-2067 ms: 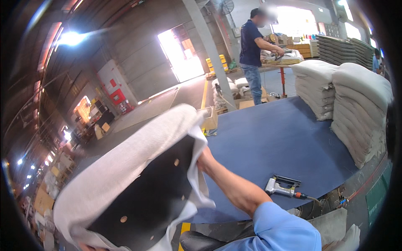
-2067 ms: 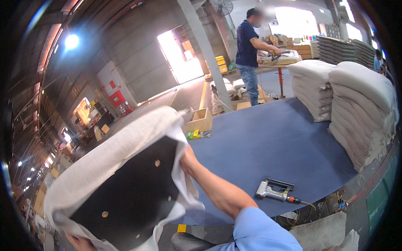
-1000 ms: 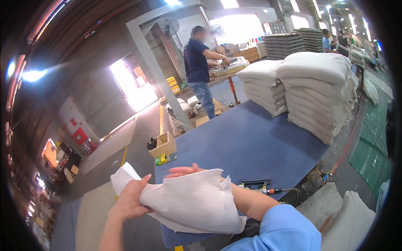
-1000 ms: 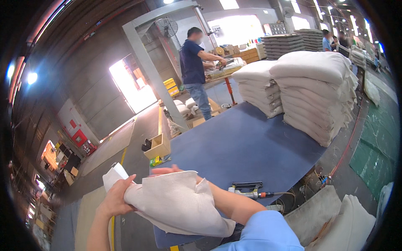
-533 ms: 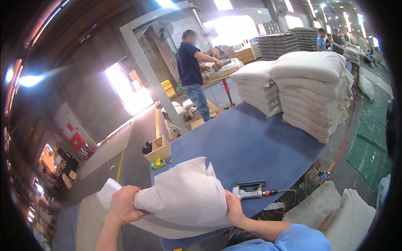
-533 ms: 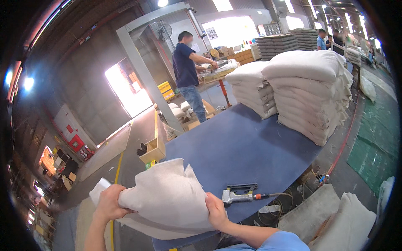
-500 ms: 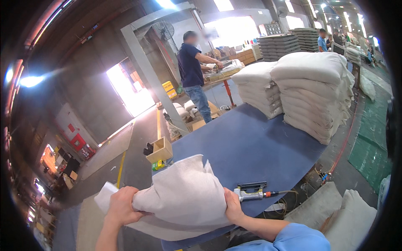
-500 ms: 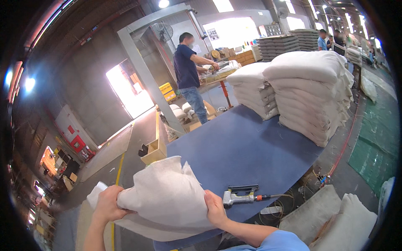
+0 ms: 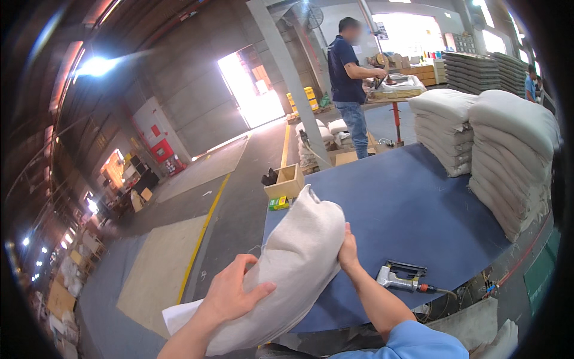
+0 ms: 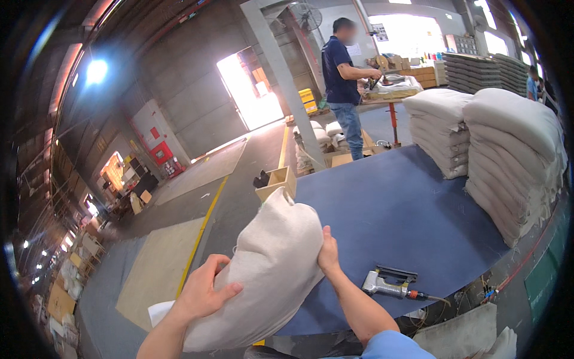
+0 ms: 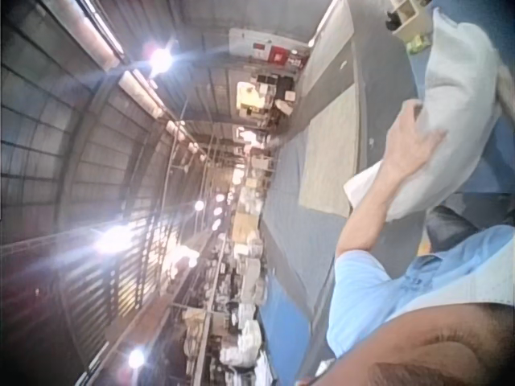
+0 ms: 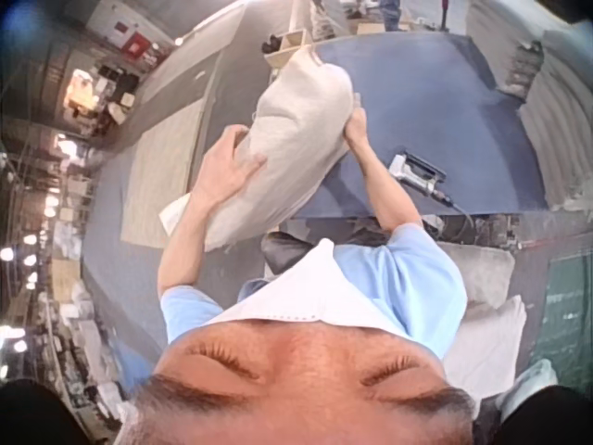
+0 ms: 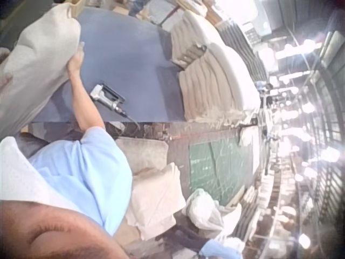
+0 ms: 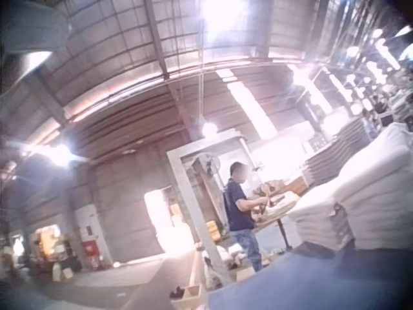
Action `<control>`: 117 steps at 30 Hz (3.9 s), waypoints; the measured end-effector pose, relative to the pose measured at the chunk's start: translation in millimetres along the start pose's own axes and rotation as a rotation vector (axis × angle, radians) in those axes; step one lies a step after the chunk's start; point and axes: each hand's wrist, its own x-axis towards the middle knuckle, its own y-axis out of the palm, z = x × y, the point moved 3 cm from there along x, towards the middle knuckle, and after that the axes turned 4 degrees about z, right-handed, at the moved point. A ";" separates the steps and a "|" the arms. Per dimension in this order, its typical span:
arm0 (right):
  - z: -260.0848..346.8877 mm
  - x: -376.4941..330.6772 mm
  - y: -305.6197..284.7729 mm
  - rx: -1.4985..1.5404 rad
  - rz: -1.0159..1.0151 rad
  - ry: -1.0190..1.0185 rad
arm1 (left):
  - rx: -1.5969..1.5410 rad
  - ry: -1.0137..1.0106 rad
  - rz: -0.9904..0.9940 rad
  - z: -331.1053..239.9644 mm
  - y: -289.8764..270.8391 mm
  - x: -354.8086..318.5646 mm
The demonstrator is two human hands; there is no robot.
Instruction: The person stretches a white fabric cover over a black cushion base and secures it using a staple gun. They repeatedly fold edges, pull the fabric taut, and staple along the perimeter, flipping the cushion to work on different sides.
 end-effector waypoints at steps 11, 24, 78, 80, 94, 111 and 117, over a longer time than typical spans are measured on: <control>92.9 -9.7 -25.5 -0.473 -0.107 -0.320 | -0.123 -0.021 -0.136 16.4 -3.6 6.2; 265.1 -9.5 144.2 -0.939 1.042 -0.438 | -0.522 -0.036 -0.359 49.3 -8.0 14.9; 229.5 -58.0 118.2 -0.646 0.777 -0.950 | -0.085 -0.032 -0.155 -3.1 -9.6 -70.9; 235.8 -46.2 120.5 -0.580 0.718 -0.994 | -0.115 -0.007 -0.181 -0.6 -21.4 -58.9; 212.8 -53.3 93.0 -0.622 0.631 -1.073 | -0.071 0.002 0.010 -14.5 -7.3 -42.9; 288.0 -52.0 65.8 -1.380 1.026 -0.689 | 0.035 0.002 0.382 -38.5 -7.9 -37.5; 263.3 -70.1 40.6 -1.097 0.831 -0.792 | -0.536 0.111 0.397 -29.7 -17.8 36.6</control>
